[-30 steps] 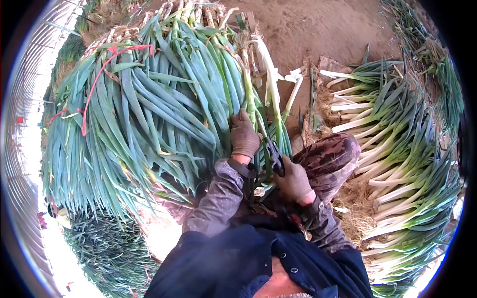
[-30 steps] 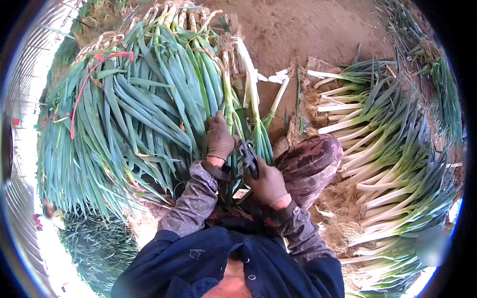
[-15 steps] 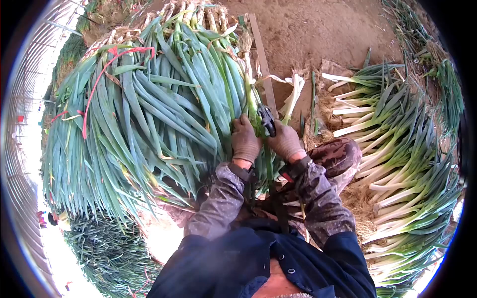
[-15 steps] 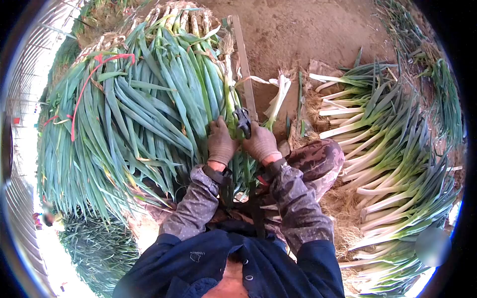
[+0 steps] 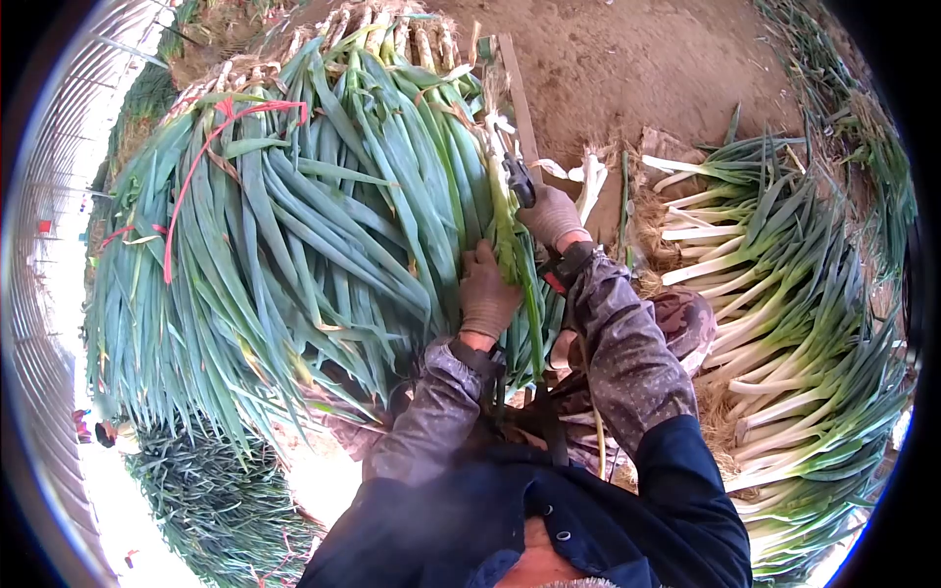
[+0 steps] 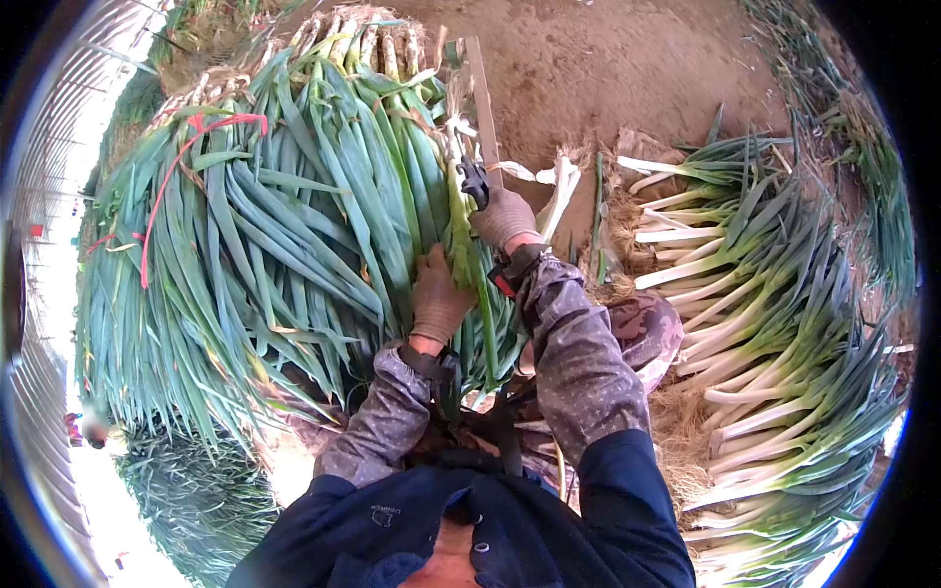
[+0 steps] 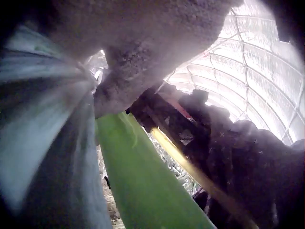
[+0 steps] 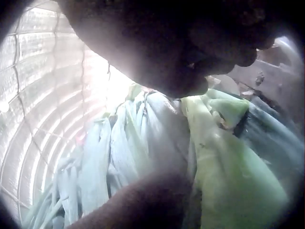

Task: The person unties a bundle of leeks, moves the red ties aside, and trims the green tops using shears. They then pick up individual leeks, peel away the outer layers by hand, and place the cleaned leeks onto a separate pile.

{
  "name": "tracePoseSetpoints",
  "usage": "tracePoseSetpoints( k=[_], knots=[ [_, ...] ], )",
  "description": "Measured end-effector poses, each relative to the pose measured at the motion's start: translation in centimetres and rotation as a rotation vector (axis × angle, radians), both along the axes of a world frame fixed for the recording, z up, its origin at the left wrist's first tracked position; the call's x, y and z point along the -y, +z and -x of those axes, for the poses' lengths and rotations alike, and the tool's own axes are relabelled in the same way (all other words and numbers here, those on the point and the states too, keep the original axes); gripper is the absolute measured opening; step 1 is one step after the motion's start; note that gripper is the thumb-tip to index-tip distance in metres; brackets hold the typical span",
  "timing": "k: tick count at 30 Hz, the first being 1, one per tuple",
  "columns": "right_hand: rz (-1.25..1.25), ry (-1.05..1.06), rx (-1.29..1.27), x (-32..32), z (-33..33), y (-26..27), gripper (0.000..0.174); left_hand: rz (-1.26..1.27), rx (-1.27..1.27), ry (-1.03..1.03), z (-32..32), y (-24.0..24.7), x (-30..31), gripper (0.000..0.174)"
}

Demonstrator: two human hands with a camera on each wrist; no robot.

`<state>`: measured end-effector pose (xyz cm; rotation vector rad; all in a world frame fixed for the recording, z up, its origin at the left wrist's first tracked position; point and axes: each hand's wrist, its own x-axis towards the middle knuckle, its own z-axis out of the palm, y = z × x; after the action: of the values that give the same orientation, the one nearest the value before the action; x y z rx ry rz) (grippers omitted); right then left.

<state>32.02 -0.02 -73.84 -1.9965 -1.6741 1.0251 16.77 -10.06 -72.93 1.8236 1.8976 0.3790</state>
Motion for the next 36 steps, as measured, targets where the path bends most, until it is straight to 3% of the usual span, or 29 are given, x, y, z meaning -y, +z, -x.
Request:
tracePoseSetpoints(
  k=[6,11,16,17,21,23,24,25,26,27,28,33,36],
  knots=[
    [-0.061,0.009,-0.122,8.9,-1.3,1.9,0.031,-0.011,0.141,-0.016,0.5,-0.7,-0.3,0.087],
    [-0.101,0.024,-0.15,17.8,-2.7,3.0,0.038,-0.248,0.28,-0.102,-0.6,-2.8,1.4,0.09],
    [-0.066,-0.055,-0.138,14.1,-4.4,4.3,0.035,-0.255,0.284,-0.155,-4.1,-3.4,3.4,0.082],
    [-0.086,-0.027,-0.127,12.8,-4.7,4.8,0.036,-0.147,0.236,-0.114,-4.7,-3.2,3.7,0.075],
    [-0.125,0.065,-0.083,8.6,-4.2,6.6,0.037,-0.238,0.124,-0.566,-4.2,-0.8,1.2,0.059],
    [-0.145,0.062,-0.12,7.4,-4.4,6.5,0.032,-0.22,0.085,-0.291,-4.0,-1.0,-3.1,0.051],
    [-0.127,0.047,-0.141,7.2,-4.5,6.2,0.031,-0.442,-0.08,-0.271,-3.4,-0.7,-6.8,0.052],
    [-0.108,0.033,-0.163,7.4,-4.4,6.0,0.029,-0.428,-0.231,-0.182,-3.4,3.0,-9.3,0.063],
    [-0.086,0.018,-0.185,7.8,-4.3,5.7,0.029,-0.43,-0.387,-0.06,-3.1,2.9,-12.3,0.074],
    [-0.03,0.0,-0.251,8.5,-3.9,5.1,0.029,-0.301,-0.316,0.018,-2.5,3.2,-14.5,0.081],
    [-0.018,0.056,-0.252,8.9,-3.8,4.2,0.031,-0.177,-0.521,0.054,-1.7,1.2,-16.9,0.09],
    [-0.039,0.068,-0.258,9.3,-3.7,5.0,0.038,-0.076,-0.695,0.094,-1.3,-0.4,-20.6,0.074],
    [-0.043,0.051,-0.298,9.4,-4.2,5.5,0.041,-0.082,-0.655,0.111,-0.4,-1.3,-21.7,0.059]
  ],
)
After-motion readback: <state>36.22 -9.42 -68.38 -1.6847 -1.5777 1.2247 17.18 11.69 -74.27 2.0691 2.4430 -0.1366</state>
